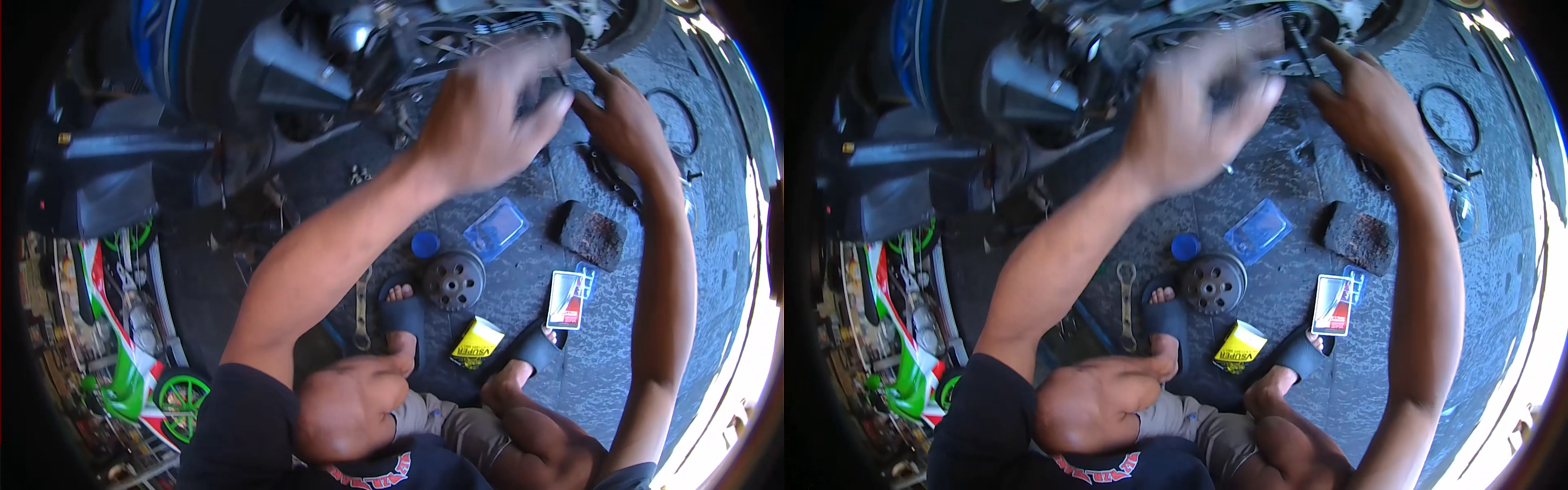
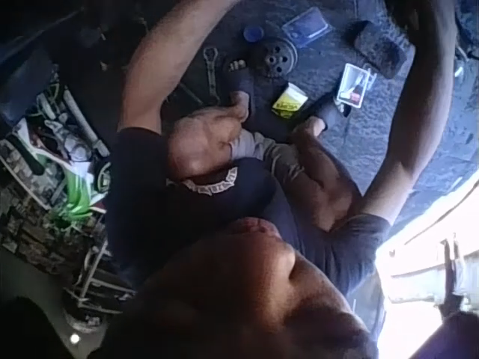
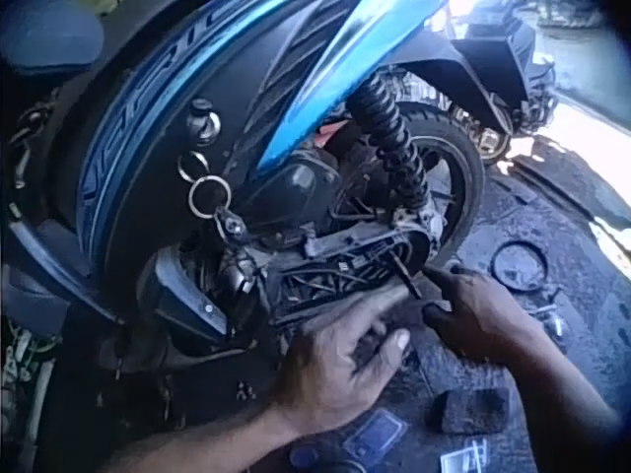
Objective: Replacing and servicing the CVT belt and components of a motorcycle.
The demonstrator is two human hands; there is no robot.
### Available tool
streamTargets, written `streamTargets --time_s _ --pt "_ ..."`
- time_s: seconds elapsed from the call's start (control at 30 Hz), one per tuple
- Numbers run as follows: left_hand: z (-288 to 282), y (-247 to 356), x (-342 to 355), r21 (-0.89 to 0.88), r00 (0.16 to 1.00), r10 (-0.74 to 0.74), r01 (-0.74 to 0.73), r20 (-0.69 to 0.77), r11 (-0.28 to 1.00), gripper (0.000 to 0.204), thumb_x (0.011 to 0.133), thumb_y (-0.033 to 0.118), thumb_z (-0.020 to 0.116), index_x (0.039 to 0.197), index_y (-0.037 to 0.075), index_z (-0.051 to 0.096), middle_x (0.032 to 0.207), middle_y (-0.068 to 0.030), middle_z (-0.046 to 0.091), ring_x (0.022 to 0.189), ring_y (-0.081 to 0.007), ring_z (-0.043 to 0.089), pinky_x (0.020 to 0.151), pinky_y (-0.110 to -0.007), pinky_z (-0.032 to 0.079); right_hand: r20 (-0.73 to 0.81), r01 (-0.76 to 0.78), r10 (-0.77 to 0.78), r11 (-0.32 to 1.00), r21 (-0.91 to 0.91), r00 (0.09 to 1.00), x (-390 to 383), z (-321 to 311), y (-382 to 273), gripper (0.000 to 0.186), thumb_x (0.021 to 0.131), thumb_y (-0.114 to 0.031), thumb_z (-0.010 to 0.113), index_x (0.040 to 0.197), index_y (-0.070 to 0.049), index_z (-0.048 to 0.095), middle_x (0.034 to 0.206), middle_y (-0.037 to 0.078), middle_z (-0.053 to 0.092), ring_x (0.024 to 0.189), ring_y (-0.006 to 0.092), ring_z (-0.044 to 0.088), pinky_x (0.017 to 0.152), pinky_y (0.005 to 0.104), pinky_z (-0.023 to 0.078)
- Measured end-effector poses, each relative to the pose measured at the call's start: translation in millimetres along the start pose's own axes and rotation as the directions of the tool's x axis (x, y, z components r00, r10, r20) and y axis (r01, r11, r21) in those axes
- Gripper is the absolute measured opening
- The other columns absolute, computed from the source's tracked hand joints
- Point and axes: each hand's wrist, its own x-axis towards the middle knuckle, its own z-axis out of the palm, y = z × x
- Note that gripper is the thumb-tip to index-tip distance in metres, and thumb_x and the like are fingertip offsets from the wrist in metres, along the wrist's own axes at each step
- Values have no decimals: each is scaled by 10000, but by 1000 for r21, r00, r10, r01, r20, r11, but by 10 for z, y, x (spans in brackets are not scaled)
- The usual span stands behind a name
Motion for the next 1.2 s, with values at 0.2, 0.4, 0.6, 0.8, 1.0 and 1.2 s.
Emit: streamTargets --time_s 0.2,0.4,0.6,0.8,1.0,1.2 --pt "-924 442 -2428 125 250 -930 948 270 292 255 940 234 582 823 16 645 671 -180 635 687 -371 668 597 -415 499 636 -375 137 891 257 760 -1260 448 178 469 903 -258 603 1312 -30 572 940 165 702 847 291 675 802 399 513" --pt "-797 707 -3726 186 462 -868 851 183 492 219 918 224 604 870 17 655 912 -213 669 929 -361 653 780 -455 507 994 181 -9 983 -11 112 -2435 1125 -107 558 871 -420 614 1334 -116 546 1200 199 639 1090 392 617 932 467 499" --pt "-322 604 -3543 184 540 -781 773 313 607 246 906 284 618 854 50 674 851 -130 660 819 -359 641 736 -470 493 871 54 -138 990 128 471 -2284 705 -397 521 855 -266 632 1330 -69 553 1078 223 675 1017 395 639 895 461 502" --pt "-544 601 -3961 132 625 -764 754 161 644 190 880 220 647 930 38 667 903 -162 669 890 -370 636 863 -461 483 740 -14 -3 1000 16 672 -1928 770 -168 655 856 -267 645 1407 9 427 1012 252 676 993 416 631 865 478 480" --pt "-978 857 -4338 153 347 -918 913 194 378 175 869 178 637 921 17 681 907 -188 678 846 -386 650 769 -434 520 647 -142 240 969 -202 724 -1380 794 -479 820 861 -325 584 1500 9 193 982 330 653 922 445 657 824 527 507" --pt "-920 906 -4256 216 294 -939 920 179 329 159 856 165 645 927 29 685 912 -184 680 851 -378 652 771 -424 522 254 -216 248 965 -148 935 -286 484 -808 844 820 -236 551 1470 108 137 926 348 648 846 475 652 789 534 505"
